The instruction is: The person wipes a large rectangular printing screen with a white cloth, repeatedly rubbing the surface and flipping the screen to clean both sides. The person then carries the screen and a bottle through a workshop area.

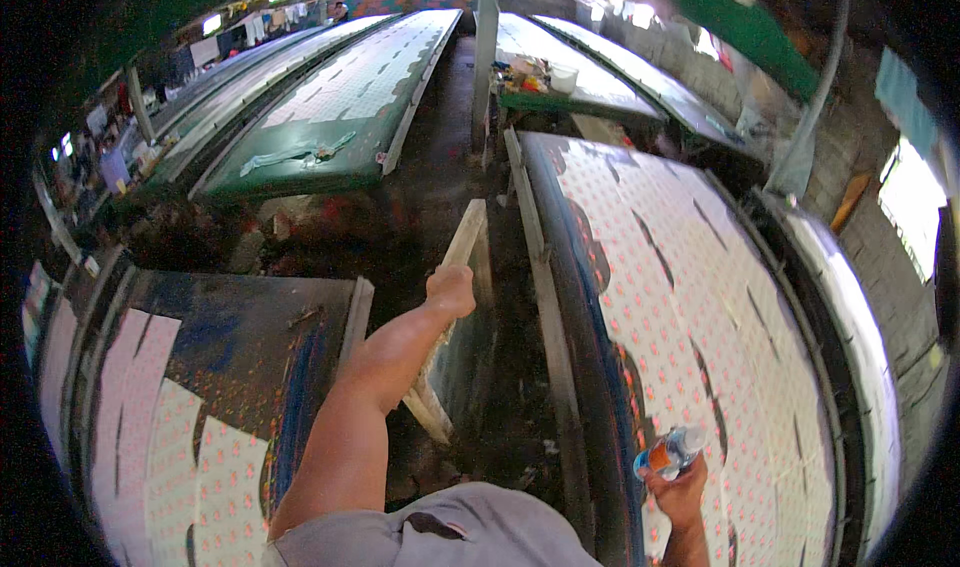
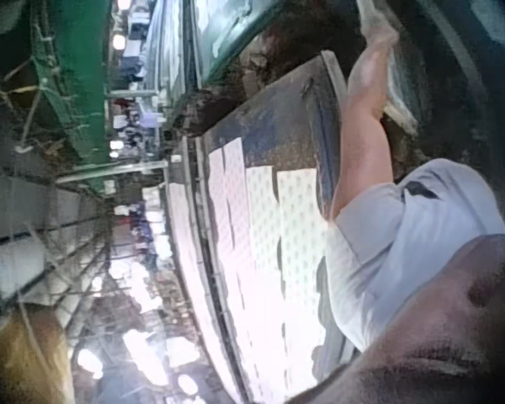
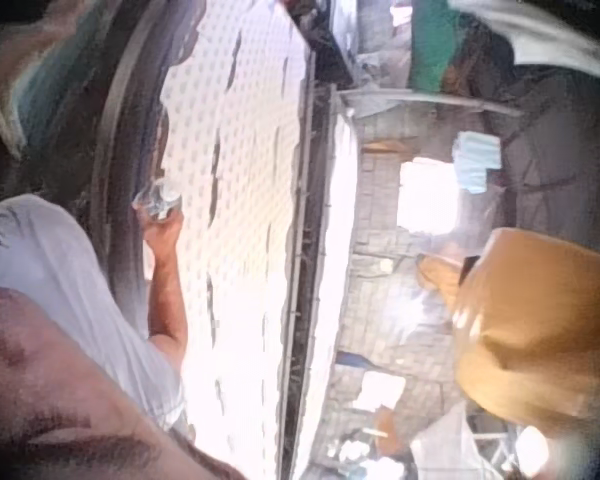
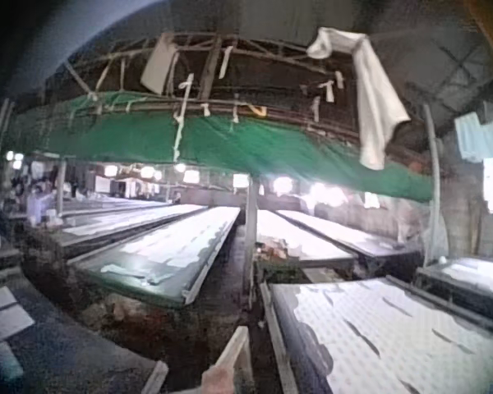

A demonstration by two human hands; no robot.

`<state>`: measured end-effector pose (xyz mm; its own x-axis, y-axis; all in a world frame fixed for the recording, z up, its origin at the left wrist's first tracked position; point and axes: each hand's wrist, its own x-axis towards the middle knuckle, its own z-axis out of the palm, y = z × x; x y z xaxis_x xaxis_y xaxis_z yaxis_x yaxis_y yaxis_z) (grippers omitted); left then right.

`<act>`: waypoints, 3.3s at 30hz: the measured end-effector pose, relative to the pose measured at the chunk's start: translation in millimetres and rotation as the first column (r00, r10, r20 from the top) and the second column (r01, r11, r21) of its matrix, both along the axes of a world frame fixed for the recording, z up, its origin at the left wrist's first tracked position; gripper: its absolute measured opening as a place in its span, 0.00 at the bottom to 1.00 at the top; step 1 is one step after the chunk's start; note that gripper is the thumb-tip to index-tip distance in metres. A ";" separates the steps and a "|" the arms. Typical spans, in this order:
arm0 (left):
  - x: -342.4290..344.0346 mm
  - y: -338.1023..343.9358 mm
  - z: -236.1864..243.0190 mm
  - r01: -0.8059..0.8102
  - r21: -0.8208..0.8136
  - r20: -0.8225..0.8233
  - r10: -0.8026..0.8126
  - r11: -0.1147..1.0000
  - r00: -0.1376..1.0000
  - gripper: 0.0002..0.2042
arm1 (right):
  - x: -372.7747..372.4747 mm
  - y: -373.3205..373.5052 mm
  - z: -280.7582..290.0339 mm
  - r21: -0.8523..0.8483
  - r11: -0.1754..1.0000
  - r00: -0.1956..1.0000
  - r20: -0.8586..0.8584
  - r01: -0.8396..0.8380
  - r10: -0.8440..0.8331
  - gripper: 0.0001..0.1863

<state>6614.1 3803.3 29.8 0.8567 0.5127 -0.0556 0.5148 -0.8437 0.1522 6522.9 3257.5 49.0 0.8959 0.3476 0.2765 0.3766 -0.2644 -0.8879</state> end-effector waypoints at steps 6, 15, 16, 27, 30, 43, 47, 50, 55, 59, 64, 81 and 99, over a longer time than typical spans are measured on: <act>79.5 71.3 -26.4 -0.138 -0.057 -0.046 0.135 0.989 0.990 0.24 | 49.0 58.7 10.7 -0.016 0.997 0.997 -0.013 0.072 -0.073 0.37; 175.5 145.8 -57.3 -0.012 0.106 -0.361 0.050 0.994 0.931 0.15 | 152.4 112.6 -28.1 0.141 0.985 0.975 -0.210 0.096 -0.065 0.36; 184.4 159.4 -55.4 -0.005 0.121 -0.413 0.055 0.993 0.909 0.17 | 169.4 118.9 -30.0 0.099 0.994 0.975 -0.222 0.046 -0.023 0.36; 233.5 287.1 -85.8 -0.149 0.034 -0.563 0.142 0.988 0.814 0.17 | 275.4 200.3 -29.9 -0.001 0.998 0.974 -0.216 0.066 -0.065 0.34; 232.3 327.5 -106.7 -0.155 0.003 -0.610 0.124 0.988 0.782 0.15 | 298.6 242.9 -18.6 0.095 0.994 0.963 -0.266 0.061 -0.034 0.33; 227.3 506.0 -222.4 -0.211 -0.135 -0.615 0.086 0.968 0.784 0.23 | 409.4 438.9 56.4 -0.086 0.989 0.992 -0.050 -0.123 0.119 0.34; 212.6 534.7 -188.1 -0.494 -0.197 -0.585 0.303 0.847 0.752 0.22 | 448.6 493.3 44.9 -0.108 0.963 0.968 -0.064 -0.248 0.242 0.37; 206.6 557.9 -166.9 -0.445 -0.203 -0.672 0.206 0.872 0.711 0.20 | 488.5 522.7 35.1 -0.221 0.926 0.952 -0.031 -0.305 0.306 0.40; 175.3 633.0 -205.8 -0.580 -0.166 -0.573 0.401 0.798 0.715 0.20 | 572.6 588.6 13.1 -0.158 0.902 0.911 0.023 -0.403 0.411 0.43; 149.2 659.8 -205.5 -0.687 -0.062 -0.583 0.533 0.724 0.614 0.24 | 628.5 655.0 15.0 -0.136 0.864 0.873 -0.016 -0.484 0.487 0.37; 55.6 723.4 -184.1 -0.847 0.028 -0.434 0.770 0.531 0.468 0.22 | 673.9 780.5 29.0 0.015 0.780 0.766 -0.177 -0.626 0.618 0.37; -9.8 812.9 -85.8 -0.994 -0.050 -0.226 0.968 0.097 0.106 0.16 | 616.4 1120.9 35.0 -0.270 0.255 0.298 -0.134 -0.929 0.945 0.39; -131.8 954.0 27.6 -0.991 0.126 -0.121 0.991 -0.035 -0.050 0.15 | 544.5 1397.9 -34.2 -0.028 0.063 0.069 -0.339 -0.998 0.938 0.40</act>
<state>6482.3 4757.3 57.4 -0.5578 0.8247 -0.0933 0.8292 0.5587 -0.0188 7067.4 4655.4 14.8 -0.2864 0.9566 -0.0535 0.2941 0.0347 -0.9552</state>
